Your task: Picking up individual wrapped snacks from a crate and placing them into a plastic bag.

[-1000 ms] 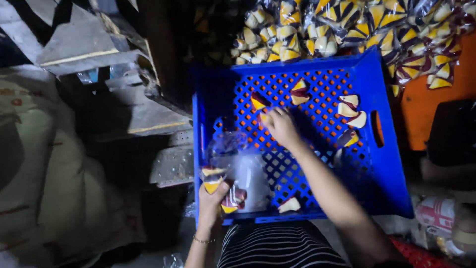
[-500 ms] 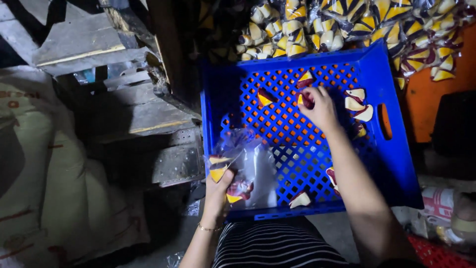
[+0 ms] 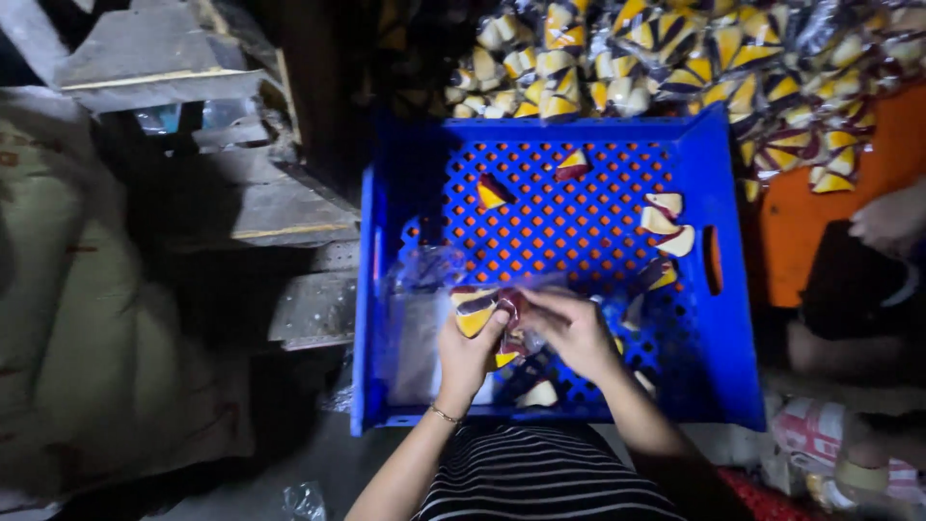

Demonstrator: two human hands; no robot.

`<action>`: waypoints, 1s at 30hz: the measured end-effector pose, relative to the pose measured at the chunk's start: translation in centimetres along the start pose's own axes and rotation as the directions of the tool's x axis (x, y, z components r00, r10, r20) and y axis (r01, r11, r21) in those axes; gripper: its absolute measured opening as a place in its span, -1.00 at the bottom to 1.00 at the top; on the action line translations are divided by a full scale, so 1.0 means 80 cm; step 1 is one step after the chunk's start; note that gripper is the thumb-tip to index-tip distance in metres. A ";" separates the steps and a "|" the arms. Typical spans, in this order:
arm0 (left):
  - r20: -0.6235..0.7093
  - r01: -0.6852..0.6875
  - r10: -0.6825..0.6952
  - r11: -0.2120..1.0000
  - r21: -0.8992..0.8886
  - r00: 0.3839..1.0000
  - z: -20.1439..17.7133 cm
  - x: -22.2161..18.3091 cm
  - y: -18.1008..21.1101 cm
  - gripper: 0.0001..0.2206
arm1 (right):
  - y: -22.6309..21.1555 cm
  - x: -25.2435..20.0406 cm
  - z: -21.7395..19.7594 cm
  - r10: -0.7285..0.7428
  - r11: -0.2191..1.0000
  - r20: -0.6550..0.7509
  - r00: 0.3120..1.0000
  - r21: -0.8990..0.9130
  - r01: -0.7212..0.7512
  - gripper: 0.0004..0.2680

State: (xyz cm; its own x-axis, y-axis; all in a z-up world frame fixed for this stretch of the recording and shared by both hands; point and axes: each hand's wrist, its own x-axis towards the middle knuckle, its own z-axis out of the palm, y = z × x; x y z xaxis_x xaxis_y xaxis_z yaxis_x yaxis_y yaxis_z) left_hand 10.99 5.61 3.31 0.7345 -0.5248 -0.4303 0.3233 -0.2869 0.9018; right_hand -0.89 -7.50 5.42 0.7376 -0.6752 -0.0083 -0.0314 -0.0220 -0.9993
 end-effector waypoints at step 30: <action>0.246 0.061 0.101 0.817 -0.574 0.964 0.093 -0.052 0.001 -0.45 | -0.097 -0.031 -0.109 -0.165 0.953 0.186 0.969 -0.222 0.205 -0.90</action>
State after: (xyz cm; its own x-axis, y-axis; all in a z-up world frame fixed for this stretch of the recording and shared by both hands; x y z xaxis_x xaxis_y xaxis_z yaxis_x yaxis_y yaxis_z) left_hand 3.54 1.78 4.89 0.5939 -0.7321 -0.3338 0.6510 0.1934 0.7341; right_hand -8.34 -12.10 13.49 0.8453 -0.5129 0.1498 -0.0285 -0.3233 -0.9459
